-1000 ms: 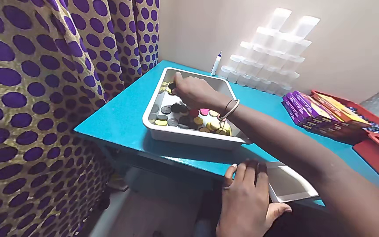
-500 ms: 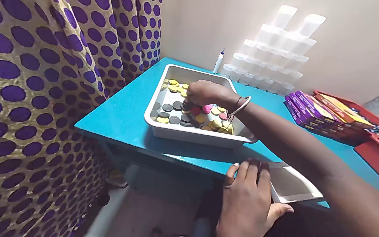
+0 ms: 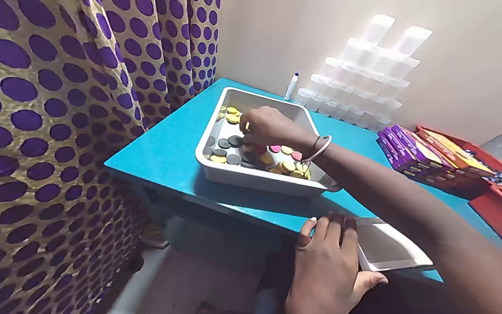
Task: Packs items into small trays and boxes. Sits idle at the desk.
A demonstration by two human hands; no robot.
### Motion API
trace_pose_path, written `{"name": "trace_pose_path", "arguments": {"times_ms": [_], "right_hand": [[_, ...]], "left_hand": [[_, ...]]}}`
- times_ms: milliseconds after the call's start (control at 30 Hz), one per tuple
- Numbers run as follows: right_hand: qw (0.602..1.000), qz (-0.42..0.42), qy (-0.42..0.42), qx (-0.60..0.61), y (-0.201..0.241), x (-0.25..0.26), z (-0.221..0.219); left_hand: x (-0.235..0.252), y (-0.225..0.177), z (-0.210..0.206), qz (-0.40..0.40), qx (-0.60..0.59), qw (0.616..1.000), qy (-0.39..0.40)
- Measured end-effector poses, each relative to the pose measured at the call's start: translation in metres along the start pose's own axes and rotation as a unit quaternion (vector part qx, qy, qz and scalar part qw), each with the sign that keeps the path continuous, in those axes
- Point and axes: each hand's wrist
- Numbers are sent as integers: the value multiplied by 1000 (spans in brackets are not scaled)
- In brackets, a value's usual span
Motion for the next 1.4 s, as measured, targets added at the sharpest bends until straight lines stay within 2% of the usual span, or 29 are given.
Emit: {"name": "trace_pose_path", "arguments": {"times_ms": [100,267,400,500,600,867,1033,1133,1233,1400], "right_hand": [[1000,12,-22,18,1,2,-1],[1000,15,19,-15,5,3,-9],[999,8,-37,5,4,1,-7],[993,77,-78,32,5,4,-10],[990,133,-53,-6,13,7,-21],[995,73,-5,-60,12,9,-22],[995,85,-40,-19,4,9,-16],[985,146,-85,31,8,12,-5],[981,185,-52,29,21,10,-8],[979,194,-52,-23,21,8,-13]], "left_hand": [[0,0,-1,4,4,1000,9],[-1,0,-3,2,6,1000,8],[0,1,-3,-1,7,1000,7],[0,0,-3,-1,12,1000,7],[-1,0,-3,-1,16,1000,6],[0,-1,-2,4,9,1000,9],[0,-1,-2,2,11,1000,13],[0,0,-1,0,6,1000,11],[-1,1,-3,-4,6,1000,3],[-2,0,-5,-7,17,1000,-7]]}}
Point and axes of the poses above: each hand's wrist, its own x-axis towards the middle knuckle, its own z-axis out of the back of the hand, y = z × x, and after that the axes turned 14 degrees about -x, right-handed
